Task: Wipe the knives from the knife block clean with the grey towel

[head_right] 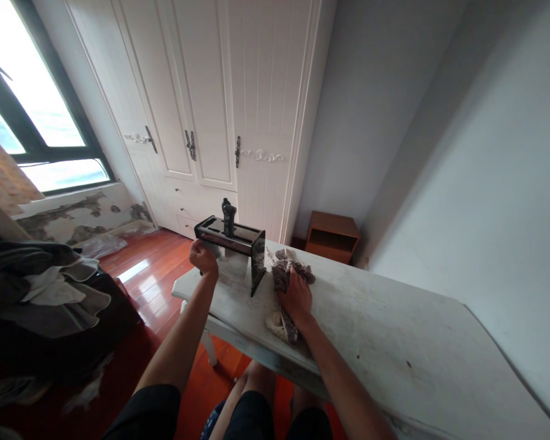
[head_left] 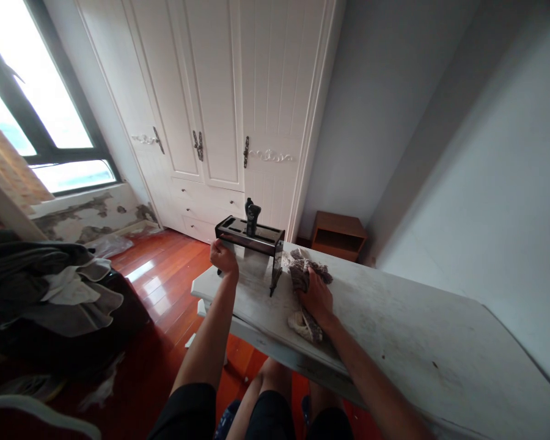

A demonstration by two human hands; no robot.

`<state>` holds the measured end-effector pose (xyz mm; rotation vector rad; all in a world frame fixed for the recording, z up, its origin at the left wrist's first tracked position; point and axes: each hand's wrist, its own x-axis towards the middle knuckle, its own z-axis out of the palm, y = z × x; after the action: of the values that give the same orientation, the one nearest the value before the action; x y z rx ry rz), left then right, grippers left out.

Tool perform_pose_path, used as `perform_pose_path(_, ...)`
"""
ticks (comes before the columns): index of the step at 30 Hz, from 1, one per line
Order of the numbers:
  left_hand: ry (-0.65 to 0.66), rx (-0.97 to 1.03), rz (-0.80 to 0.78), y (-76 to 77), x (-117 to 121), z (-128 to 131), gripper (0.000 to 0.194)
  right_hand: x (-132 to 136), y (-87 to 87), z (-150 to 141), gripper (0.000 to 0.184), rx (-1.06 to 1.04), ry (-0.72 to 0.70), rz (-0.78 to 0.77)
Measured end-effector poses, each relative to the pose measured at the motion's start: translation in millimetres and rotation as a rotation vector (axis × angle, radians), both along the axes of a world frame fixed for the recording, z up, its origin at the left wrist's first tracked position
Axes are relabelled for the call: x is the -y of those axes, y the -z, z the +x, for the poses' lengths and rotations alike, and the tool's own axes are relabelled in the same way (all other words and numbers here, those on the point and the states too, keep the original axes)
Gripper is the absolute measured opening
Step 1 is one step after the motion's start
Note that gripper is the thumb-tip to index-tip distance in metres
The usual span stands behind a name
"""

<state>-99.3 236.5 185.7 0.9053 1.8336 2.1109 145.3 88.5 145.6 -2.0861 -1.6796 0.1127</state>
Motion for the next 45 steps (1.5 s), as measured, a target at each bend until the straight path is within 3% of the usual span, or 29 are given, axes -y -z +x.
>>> perform_pose_path(13, 0.019, -0.006, -0.011, -2.7, 5, 0, 0.028, 3, -1.4, 0, 0.073, 0.054, 0.005, -0.041)
perform_pose_path(29, 0.409, 0.024, 0.065, 2.9, 10, -31, 0.037, 10, 5.0, 7, 0.071, 0.019, -0.019, 0.004)
perform_pose_path(34, 0.45, 0.052, 0.035, -6.7, 14, -40, 0.044, 10, 6.4, 9, 0.071, 0.022, -0.028, 0.012)
perform_pose_path(38, 0.385, 0.013, 0.05, -29.8, 44, -30, 0.053, 9, 6.9, 8, 0.071, 0.017, -0.026, 0.01)
perform_pose_path(42, 0.43, -0.328, 0.091, -45.2, 98, 12, 0.108, 7, 9.6, 9, 0.071, 0.017, -0.027, 0.007)
perform_pose_path(45, 0.373, -0.44, 0.064, -45.1, 121, 47, 0.123, 6, 9.1, 10, 0.072, 0.007, -0.031, 0.005)
